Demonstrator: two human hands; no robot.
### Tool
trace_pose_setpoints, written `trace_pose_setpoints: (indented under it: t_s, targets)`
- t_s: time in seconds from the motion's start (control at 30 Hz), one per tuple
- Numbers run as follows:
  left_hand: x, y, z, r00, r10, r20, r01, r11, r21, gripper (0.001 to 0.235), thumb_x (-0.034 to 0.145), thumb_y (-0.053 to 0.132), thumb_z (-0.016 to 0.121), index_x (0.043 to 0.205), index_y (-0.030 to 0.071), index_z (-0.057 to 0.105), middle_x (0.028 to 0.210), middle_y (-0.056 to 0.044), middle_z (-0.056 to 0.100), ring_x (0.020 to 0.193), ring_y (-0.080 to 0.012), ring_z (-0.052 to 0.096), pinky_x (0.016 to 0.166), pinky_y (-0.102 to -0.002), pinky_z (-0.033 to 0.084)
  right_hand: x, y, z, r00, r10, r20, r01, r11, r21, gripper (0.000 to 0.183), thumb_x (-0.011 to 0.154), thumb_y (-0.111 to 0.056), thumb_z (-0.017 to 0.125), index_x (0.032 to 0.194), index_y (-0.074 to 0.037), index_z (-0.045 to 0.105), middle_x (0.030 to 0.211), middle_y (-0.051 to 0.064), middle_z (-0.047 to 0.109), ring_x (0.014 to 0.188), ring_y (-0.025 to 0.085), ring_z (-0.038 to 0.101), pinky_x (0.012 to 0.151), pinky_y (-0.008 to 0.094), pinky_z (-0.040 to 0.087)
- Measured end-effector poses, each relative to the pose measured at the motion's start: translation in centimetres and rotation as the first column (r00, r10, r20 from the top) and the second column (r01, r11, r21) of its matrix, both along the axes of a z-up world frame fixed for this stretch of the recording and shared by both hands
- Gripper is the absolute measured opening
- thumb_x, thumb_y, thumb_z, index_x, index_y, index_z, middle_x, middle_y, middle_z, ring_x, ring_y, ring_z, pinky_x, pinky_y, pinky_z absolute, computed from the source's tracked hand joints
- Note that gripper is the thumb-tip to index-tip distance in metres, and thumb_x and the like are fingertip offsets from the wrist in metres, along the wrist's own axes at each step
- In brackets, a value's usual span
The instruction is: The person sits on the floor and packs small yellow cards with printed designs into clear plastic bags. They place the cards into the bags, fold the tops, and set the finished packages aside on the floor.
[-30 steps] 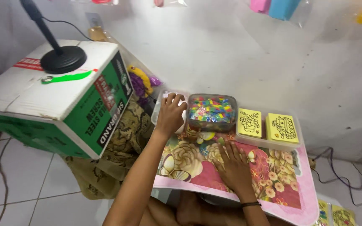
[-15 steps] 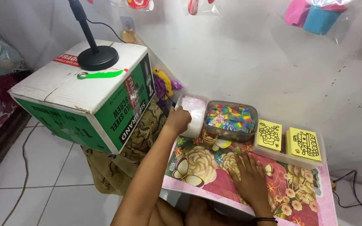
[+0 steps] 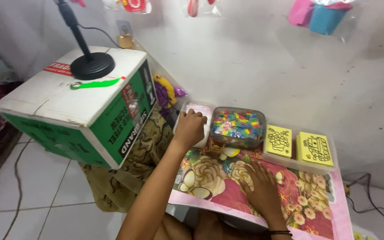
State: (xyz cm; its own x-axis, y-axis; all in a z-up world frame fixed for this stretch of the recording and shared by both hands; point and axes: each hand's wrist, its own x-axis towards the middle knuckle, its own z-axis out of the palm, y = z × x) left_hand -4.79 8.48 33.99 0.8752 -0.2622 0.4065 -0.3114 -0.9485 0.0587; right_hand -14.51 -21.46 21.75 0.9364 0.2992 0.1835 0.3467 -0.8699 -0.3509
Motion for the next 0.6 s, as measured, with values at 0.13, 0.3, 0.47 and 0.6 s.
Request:
trace_pose_setpoints:
  t_s: [0.13,0.3,0.47,0.6]
  targets:
    - [-2.1,-4.2,0.8,0.974,-0.148,0.171,0.147,0.989,0.016,0.038,0.079,0.001,0.059,0.111,0.014,0.076,0.092,-0.007,0.071,0.086,-0.0384,0.060,0.070,-0.050,0.040,0.4,-1.1,-1.8,0.996,-0.013,0.087,0.005,0.995,0.096,0.058,0.085,-0.038,0.065,0.140,-0.022,0.059,0.159,0.001,0.047,0.150,0.025,0.036,0.125,0.047,0.019]
    - [-6.0,-10.3,1.7,0.918,-0.394,0.043,0.396,0.914,-0.084,0.026,0.080,-0.006,0.054,0.097,0.007,0.069,0.102,-0.008,0.064,0.092,-0.0342,0.056,0.084,-0.052,0.041,-0.6,-1.5,0.9,0.999,-0.005,0.044,-0.019,0.848,0.529,0.042,0.094,-0.023,0.057,0.134,-0.010,0.061,0.129,0.014,0.069,0.119,0.029,0.063,0.104,0.039,0.046]
    - [-9.1,-13.7,-1.1,0.812,-0.562,0.158,0.578,0.812,-0.083,0.031,0.070,-0.006,0.065,0.092,0.015,0.073,0.127,-0.013,0.063,0.117,-0.0358,0.055,0.097,-0.054,0.039,-0.5,-3.2,-0.4,0.997,-0.049,-0.065,0.077,0.298,0.951,0.061,0.101,-0.041,0.048,0.152,-0.009,0.039,0.126,0.012,0.067,0.110,0.021,0.064,0.097,0.033,0.047]
    - [-10.6,-14.2,-3.1,0.784,-0.602,0.149,0.620,0.759,-0.197,0.011,0.081,0.007,0.074,0.083,0.017,0.074,0.147,-0.016,0.052,0.128,-0.0391,0.050,0.098,-0.057,0.036,-1.4,-2.8,3.6,0.990,-0.140,-0.033,0.023,-0.077,0.997,0.065,0.102,-0.034,0.048,0.154,-0.005,0.024,0.115,0.028,0.070,0.092,0.033,0.073,0.073,0.039,0.061]
